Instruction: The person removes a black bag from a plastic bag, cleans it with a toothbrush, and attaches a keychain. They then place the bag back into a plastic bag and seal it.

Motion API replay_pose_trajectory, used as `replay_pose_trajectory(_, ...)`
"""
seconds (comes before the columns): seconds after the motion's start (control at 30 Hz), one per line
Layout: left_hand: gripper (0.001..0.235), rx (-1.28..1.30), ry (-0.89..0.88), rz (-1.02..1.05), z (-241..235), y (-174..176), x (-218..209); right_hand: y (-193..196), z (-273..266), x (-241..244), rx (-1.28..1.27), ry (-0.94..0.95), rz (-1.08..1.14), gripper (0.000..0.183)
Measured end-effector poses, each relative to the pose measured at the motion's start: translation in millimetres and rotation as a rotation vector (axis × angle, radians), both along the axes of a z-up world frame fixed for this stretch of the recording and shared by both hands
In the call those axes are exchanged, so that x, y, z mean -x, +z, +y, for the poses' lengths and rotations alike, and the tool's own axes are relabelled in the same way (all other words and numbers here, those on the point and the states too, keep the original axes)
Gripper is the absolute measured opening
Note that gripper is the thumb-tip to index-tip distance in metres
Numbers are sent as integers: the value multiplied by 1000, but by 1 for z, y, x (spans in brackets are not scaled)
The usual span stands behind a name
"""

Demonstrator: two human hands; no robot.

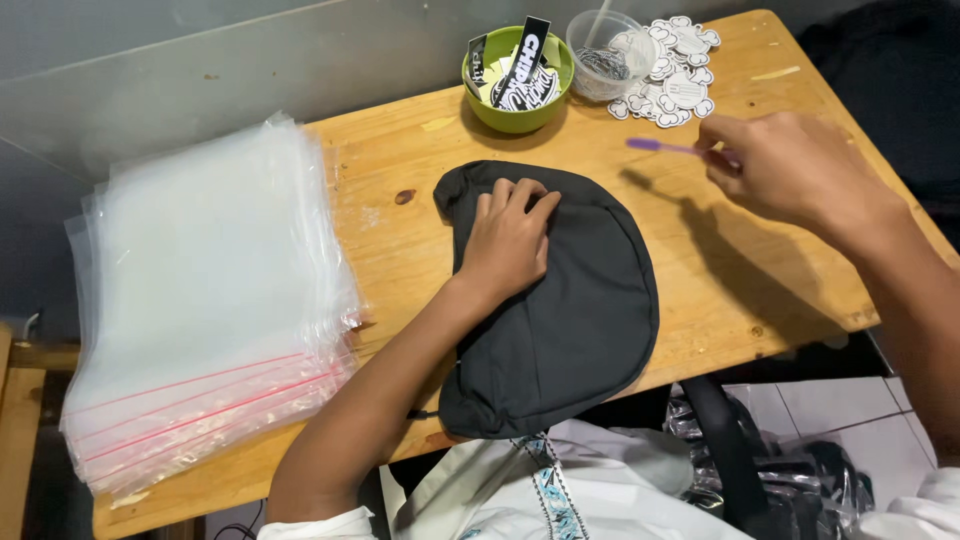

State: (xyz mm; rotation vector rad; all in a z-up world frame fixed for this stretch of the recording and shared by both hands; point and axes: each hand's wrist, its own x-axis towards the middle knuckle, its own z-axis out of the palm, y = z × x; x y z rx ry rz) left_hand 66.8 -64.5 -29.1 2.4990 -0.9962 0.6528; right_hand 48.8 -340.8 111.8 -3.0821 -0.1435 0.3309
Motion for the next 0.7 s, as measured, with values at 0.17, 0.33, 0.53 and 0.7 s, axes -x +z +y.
replay_pose_trajectory(0.17, 42, -15, -21, -30, 1, -1, 1, -18, 10, 33, -347, -49, 37, 13)
replay_pose_trajectory(0.33, 50, -132, 21, -109, -1, -5, 0, -38, -3, 52, 13, 146, -259, 12)
replay_pose_trajectory(0.53, 56, -214, 46, -94, -4, -3, 0, -49, -12, 96, -25, 147, 16, 10)
replay_pose_trajectory(0.7, 60, -239, 72, -97, -6, -5, -1, -66, -20, 166, -304, 106, 181, 8)
